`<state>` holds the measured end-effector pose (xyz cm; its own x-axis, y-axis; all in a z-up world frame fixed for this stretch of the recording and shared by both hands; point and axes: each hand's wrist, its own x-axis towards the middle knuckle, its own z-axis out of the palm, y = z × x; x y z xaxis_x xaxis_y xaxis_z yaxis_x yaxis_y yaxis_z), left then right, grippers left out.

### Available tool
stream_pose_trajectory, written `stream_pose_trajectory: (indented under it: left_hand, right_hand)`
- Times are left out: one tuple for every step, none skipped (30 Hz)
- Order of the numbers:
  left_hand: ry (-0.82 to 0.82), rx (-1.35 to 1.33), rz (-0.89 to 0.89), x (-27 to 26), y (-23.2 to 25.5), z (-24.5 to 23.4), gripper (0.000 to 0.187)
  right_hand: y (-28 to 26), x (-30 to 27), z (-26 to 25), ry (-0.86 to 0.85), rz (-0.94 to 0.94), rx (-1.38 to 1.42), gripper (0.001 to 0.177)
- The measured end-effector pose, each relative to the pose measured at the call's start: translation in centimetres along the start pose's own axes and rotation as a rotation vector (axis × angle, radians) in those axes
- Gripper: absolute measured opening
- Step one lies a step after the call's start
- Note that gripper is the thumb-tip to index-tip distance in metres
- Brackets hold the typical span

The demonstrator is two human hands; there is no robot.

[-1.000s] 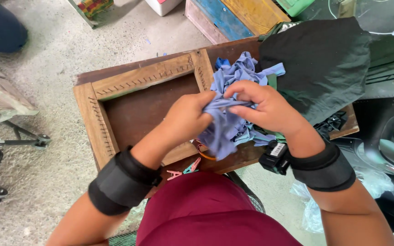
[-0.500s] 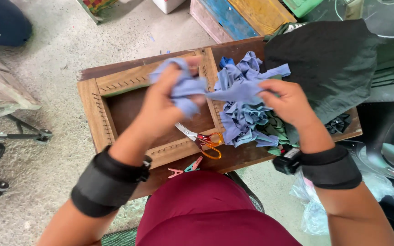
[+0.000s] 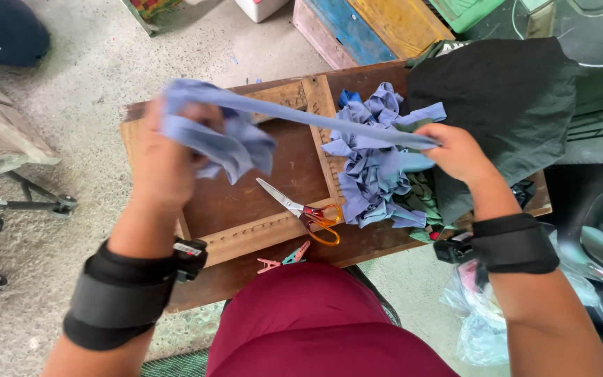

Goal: The person cuts fabric strips from a larger piece of fabric with scissors, then places the cut strips onto a wooden loom frame for rug making. The fabric is occasionally repositioned and straightened by hand throughout the process.

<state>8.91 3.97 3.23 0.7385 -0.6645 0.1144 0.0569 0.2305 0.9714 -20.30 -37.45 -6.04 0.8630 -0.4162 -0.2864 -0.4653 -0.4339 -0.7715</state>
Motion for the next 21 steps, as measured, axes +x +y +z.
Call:
stream_pose_trajectory:
  left_hand:
    - [0.006, 0.002, 0.003, -0.2, 0.6, -0.4, 0.021]
    - [0.067, -0.170, 0.023, -0.3, 1.2, -0.9, 0.025]
    - [0.129, -0.343, 0.040, -0.6, 1.8, -1.3, 0.033]
    - [0.136, -0.341, 0.042, -0.3, 2.6, -0.2, 0.033]
    - [0.032, -0.263, 0.005, 0.0, 3.3, 1.0, 0.039]
    - [-0.073, -0.186, -0.033, 0.2, 4.0, 2.3, 0.048]
    - [-0.073, -0.186, -0.033, 0.3, 3.3, 3.9, 0.048]
    - [-0.166, -0.186, -0.061, 0.4, 2.7, 5.6, 0.053]
    - [-0.266, -0.186, -0.084, 0.7, 2.0, 7.4, 0.059]
    - [-0.275, -0.186, -0.080, 0.7, 0.3, 8.9, 0.059]
    - [-0.335, -0.114, -0.010, 0.5, -1.4, 10.5, 0.062]
    - [-0.395, -0.041, 0.061, 0.3, -3.2, 12.0, 0.065]
    - [-0.396, -0.044, 0.061, 0.2, -3.0, 12.4, 0.065]
    - [-0.436, 0.044, -0.115, 0.2, -2.8, 12.8, 0.058]
    - [-0.475, 0.132, -0.289, 0.2, -2.6, 13.0, 0.052]
    - [-0.472, 0.132, -0.288, -0.1, -3.3, 11.7, 0.052]
    - [-0.450, 0.060, -0.227, -0.5, -3.9, 10.4, 0.039]
    - [-0.429, -0.012, -0.166, -0.9, -4.6, 9.1, 0.028]
    - [-0.427, -0.011, -0.168, -1.1, -2.7, 7.5, 0.028]
    - [-0.364, -0.116, -0.171, -1.3, -0.8, 5.8, 0.023]
    - [-0.302, -0.220, -0.170, -1.3, 1.1, 4.2, 0.019]
  right_hand:
    - [1.0, 0.0, -0.4, -0.004, -0.006, -0.001, 0.032]
    - [2.0, 0.0, -0.8, 0.083, -0.001, 0.059, 0.026]
    - [3.1, -0.1, -1.2, 0.168, 0.006, 0.120, 0.021]
    - [0.9, 0.1, -0.9, 0.162, 0.003, 0.119, 0.021]
    - [-1.2, -0.2, -0.6, 0.124, -0.039, 0.205, 0.021]
    - [-3.3, -0.6, -0.4, 0.087, -0.080, 0.291, 0.021]
    - [-5.9, -0.8, 0.8, 0.088, -0.079, 0.291, 0.021]
    - [-8.6, -1.0, 1.9, 0.048, -0.113, 0.146, 0.023]
    - [-11.3, -1.2, 2.9, 0.016, -0.147, 0.000, 0.027]
    - [-14.4, -1.7, 3.7, 0.025, -0.147, -0.001, 0.027]
    - [-17.3, -2.4, 4.5, -0.012, -0.242, -0.097, 0.021]
    - [-20.3, -3.1, 5.3, -0.051, -0.336, -0.195, 0.016]
    - [-20.6, -3.2, 5.3, -0.050, -0.334, -0.196, 0.016]
    - [-20.9, -3.3, 5.3, -0.104, -0.239, -0.080, 0.017]
    - [-21.3, -3.3, 5.3, -0.160, -0.148, 0.036, 0.017]
    - [-19.3, -2.7, 4.7, -0.162, -0.150, 0.034, 0.017]
    - [-17.2, -2.4, 4.1, -0.130, -0.225, 0.081, 0.020]
    - [-15.1, -2.0, 3.5, -0.097, -0.300, 0.127, 0.023]
    - [-12.5, -1.5, 3.0, -0.099, -0.300, 0.129, 0.023]
    - [-9.9, -1.1, 2.4, -0.059, -0.266, 0.167, 0.023]
    - [-7.4, -0.5, 1.9, -0.015, -0.236, 0.206, 0.026]
